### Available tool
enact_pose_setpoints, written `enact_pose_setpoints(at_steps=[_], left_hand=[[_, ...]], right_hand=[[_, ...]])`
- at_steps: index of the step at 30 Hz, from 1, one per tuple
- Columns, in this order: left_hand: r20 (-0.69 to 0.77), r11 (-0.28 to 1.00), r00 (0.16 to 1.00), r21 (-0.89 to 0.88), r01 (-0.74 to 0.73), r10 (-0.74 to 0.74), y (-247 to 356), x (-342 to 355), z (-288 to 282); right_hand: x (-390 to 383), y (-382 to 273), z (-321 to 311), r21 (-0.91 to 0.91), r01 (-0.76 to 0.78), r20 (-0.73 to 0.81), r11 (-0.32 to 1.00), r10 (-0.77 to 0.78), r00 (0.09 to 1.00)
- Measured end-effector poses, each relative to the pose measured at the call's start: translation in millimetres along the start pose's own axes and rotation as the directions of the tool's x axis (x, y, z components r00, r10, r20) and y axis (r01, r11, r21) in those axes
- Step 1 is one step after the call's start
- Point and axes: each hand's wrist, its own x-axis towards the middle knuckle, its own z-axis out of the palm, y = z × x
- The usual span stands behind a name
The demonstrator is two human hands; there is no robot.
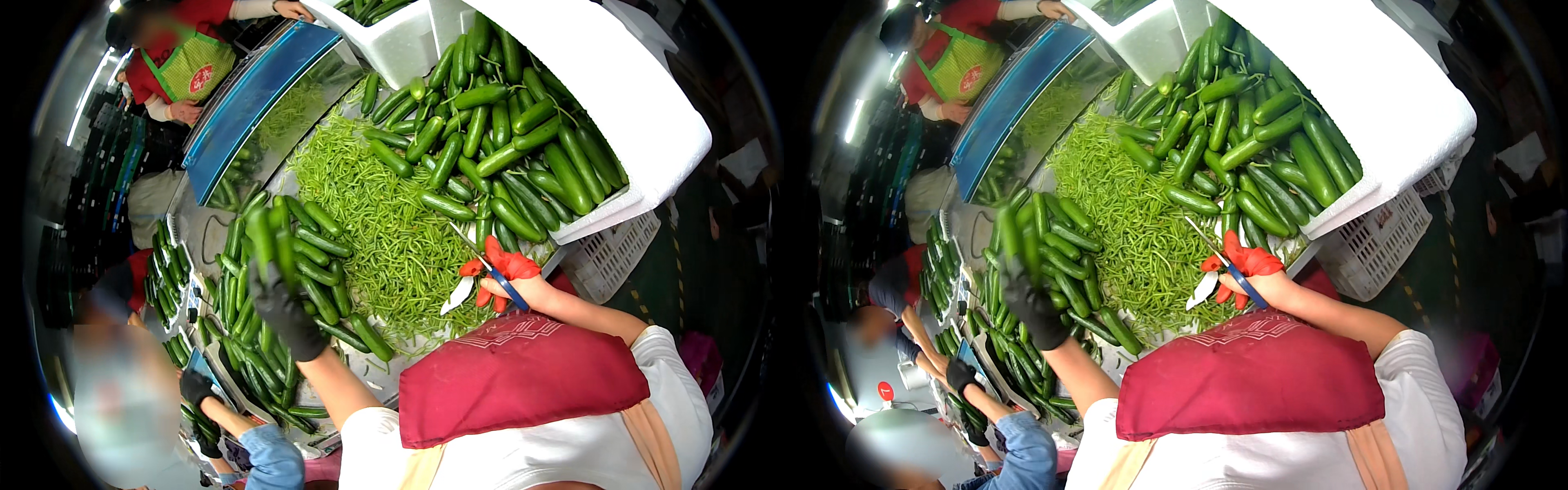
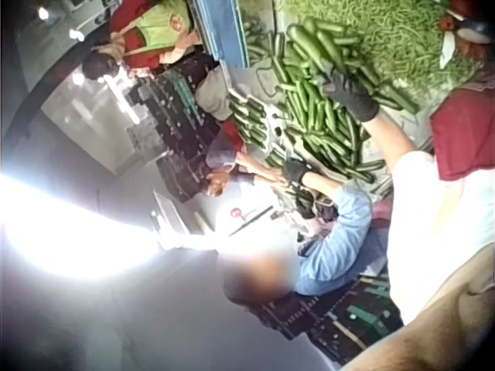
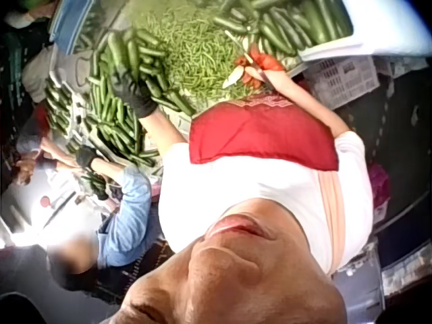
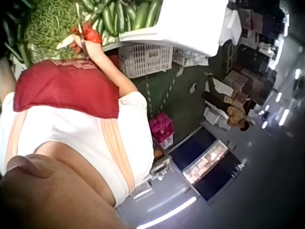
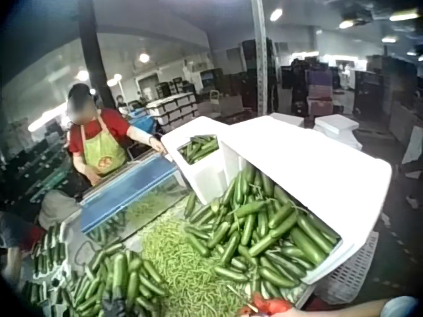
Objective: The person trims the stems from cucumbers using scissors and places them one by one into foam containers.
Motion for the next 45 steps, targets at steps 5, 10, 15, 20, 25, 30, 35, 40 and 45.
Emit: enact_pose_setpoints(at_steps=[5, 10, 15, 20, 25, 30, 35, 40, 45], left_hand=[[-0.093, 0.195, 0.806, 0.98, -0.028, 0.585, 11, 17, -38], [0.543, 0.649, 0.742, 0.407, -0.642, 0.393, -11, 10, 83], [0.932, 0.583, 0.126, -0.104, -0.806, 0.341, -26, -66, 227], [0.945, 0.36, -0.003, -0.127, -0.924, 0.326, -31, -66, 264], [0.909, 0.328, -0.241, -0.354, -0.876, 0.34, -19, -58, 264], [0.911, 0.176, -0.291, -0.351, -0.92, 0.292, -34, -103, 254], [0.917, 0.257, -0.332, -0.383, -0.887, 0.221, -31, -100, 258], [0.893, 0.927, 0.318, -0.224, -0.3, 0.318, -21, -63, 226], [0.675, 0.547, 0.721, -0.549, 0.632, -0.155, -8, -39, 192]], right_hand=[[-14, 10, -2, 0.028, -0.014, -0.021, 1.0, 0.014, 1.0], [-33, 3, -5, -0.077, -0.063, 0.048, 0.995, 0.067, 0.997], [-44, -6, -4, -0.167, 0.184, 0.029, 0.969, -0.181, 0.983], [-63, 7, -14, -0.196, 0.168, -0.078, 0.966, -0.186, 0.979], [-85, 1, -17, -0.081, 0.07, -0.223, 0.994, -0.087, 0.971], [-89, 5, -14, -0.013, 0.054, -0.264, 0.998, -0.055, 0.963], [-85, 1, -8, -0.02, 0.081, -0.253, 0.997, -0.084, 0.964], [-89, -3, -11, -0.067, 0.048, -0.228, 0.997, -0.062, 0.972], [-63, 23, -7, 0.032, 0.192, -0.176, 0.981, -0.184, 0.967]])
